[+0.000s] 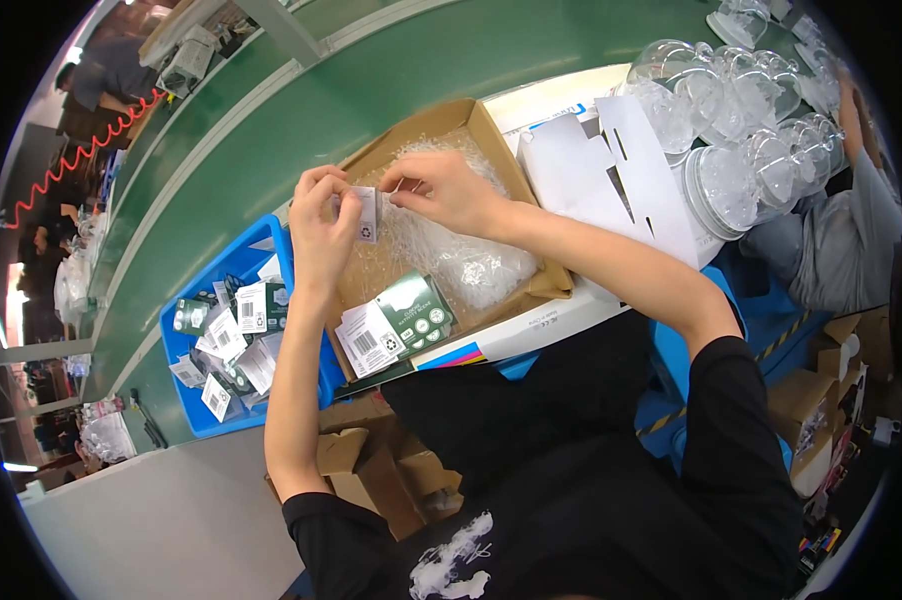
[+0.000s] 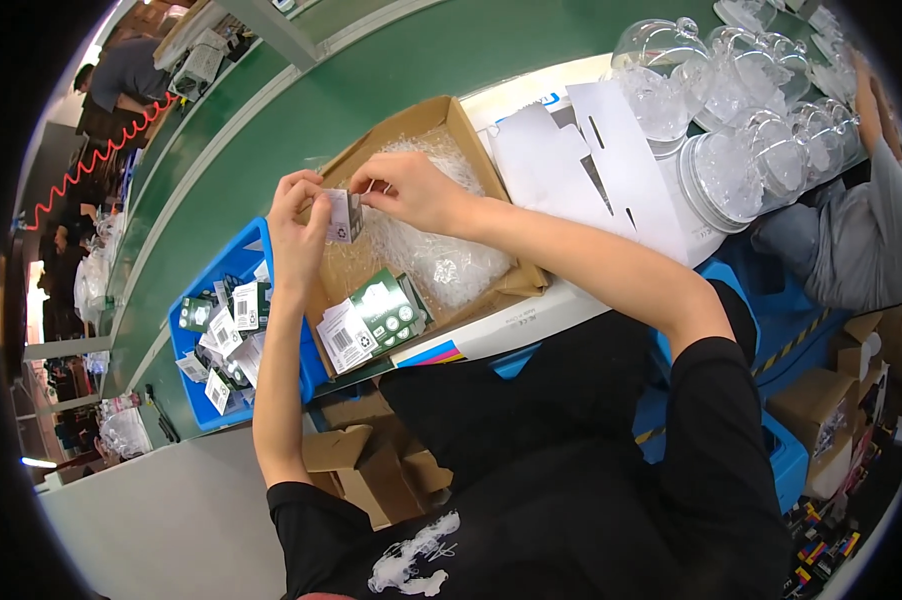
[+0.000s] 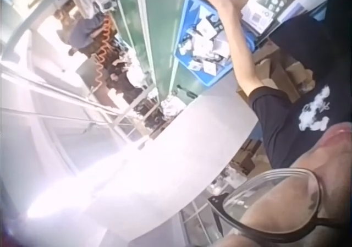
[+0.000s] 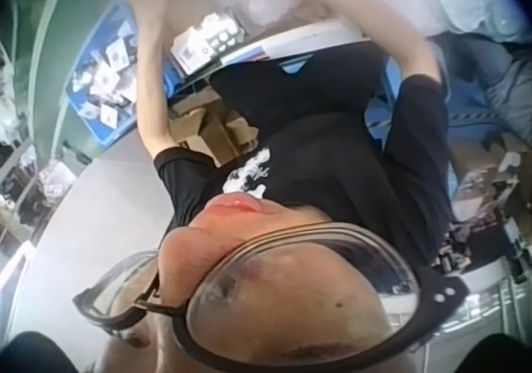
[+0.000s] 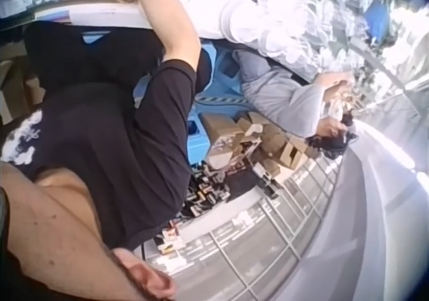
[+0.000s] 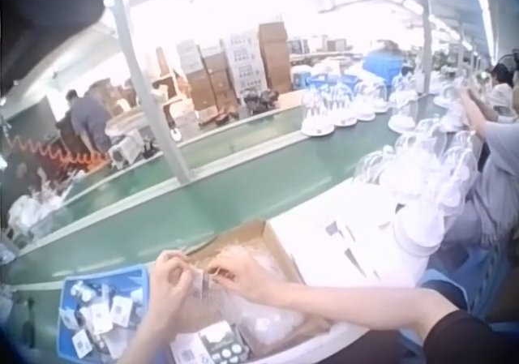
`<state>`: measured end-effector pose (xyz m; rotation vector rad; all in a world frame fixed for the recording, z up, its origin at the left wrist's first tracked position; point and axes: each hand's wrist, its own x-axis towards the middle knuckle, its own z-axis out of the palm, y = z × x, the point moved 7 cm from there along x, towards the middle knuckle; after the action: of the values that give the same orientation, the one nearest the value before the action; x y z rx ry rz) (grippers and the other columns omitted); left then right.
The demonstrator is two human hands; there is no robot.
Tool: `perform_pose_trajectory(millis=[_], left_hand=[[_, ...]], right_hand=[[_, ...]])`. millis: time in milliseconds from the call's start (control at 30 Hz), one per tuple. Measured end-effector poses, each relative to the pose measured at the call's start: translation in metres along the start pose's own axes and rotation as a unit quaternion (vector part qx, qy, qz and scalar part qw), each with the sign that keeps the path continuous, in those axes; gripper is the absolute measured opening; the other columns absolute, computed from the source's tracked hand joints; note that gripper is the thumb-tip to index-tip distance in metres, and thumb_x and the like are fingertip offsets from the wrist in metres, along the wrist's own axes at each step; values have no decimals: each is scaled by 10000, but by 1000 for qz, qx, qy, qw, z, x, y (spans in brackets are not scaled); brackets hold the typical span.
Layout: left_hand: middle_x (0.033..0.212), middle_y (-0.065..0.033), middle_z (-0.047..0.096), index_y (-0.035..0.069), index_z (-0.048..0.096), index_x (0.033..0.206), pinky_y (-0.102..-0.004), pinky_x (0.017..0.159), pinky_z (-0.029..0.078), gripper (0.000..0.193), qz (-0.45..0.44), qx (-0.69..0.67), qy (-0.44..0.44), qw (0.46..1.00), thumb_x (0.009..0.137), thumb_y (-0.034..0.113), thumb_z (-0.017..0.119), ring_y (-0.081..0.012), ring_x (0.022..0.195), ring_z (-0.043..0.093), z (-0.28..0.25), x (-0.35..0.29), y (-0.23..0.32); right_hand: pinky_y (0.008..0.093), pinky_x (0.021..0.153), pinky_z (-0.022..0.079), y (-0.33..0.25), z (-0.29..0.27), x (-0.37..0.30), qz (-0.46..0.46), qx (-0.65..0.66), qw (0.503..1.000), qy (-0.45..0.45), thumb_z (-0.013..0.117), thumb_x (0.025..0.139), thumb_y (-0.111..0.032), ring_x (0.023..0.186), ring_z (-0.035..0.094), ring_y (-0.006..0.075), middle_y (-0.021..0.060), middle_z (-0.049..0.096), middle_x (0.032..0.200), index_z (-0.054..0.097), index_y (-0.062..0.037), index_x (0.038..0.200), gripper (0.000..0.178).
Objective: Attaching labels and electronic components to the bases of dome-shaped light fixtures on an assembly line.
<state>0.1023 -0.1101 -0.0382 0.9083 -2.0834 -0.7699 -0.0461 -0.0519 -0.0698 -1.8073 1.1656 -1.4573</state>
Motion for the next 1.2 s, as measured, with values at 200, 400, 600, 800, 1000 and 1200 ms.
perform_pose_trajectory(millis=[200, 400, 600, 800, 1000, 1200], left_hand=[[972, -106, 609, -10, 570, 761, -328, 834, 439, 81, 34, 46, 35, 998, 783, 61, 602, -247, 921, 565, -10, 0, 3], [903, -64, 647, 2, 549, 768, -224, 622, 445, 88, -34, -116, -2, 993, 846, 42, 554, -102, 702, 567, -2, 0, -9], [810, -66, 633, 23, 529, 787, -191, 553, 405, 128, -86, -242, -98, 962, 907, 64, 512, -59, 612, 518, 10, -5, -3], [765, -21, 613, 7, 575, 885, -197, 598, 465, 126, -90, -218, -80, 969, 939, 119, 560, -64, 658, 567, 10, -3, -13], [914, -62, 617, -34, 575, 992, -239, 757, 522, 94, -81, -225, -79, 968, 921, 25, 561, -106, 823, 605, 16, -3, -8], [952, -72, 622, -35, 572, 1009, -243, 785, 524, 103, -64, -227, -57, 970, 915, 4, 562, -122, 856, 617, 13, 1, -6]], right_hand=[[301, 675, 514, 2, 2, 0, 7, 22, 1000, 21, 656, 813, -57, 732, 650, 226, 120, 668, 828, 654, -6, 927, 125], [315, 664, 505, 5, 1, -2, 46, -41, 998, -8, 667, 823, -142, 725, 657, 220, 120, 675, 795, 665, -34, 925, 149], [282, 630, 485, 5, 3, -5, 46, -30, 998, -16, 662, 849, -131, 669, 622, 164, 100, 663, 760, 644, -20, 917, 131], [265, 626, 484, 0, 11, -3, 51, 8, 996, -68, 675, 847, -142, 656, 604, 134, 72, 658, 737, 646, -15, 917, 148], [226, 668, 471, -1, 0, -1, 50, 99, 994, -2, 683, 852, -121, 735, 587, 76, 36, 666, 778, 680, -14, 911, 122], [242, 702, 499, 10, 5, -1, 71, 174, 982, 7, 629, 861, -29, 799, 601, 101, 58, 647, 905, 665, 10, 976, 126]])
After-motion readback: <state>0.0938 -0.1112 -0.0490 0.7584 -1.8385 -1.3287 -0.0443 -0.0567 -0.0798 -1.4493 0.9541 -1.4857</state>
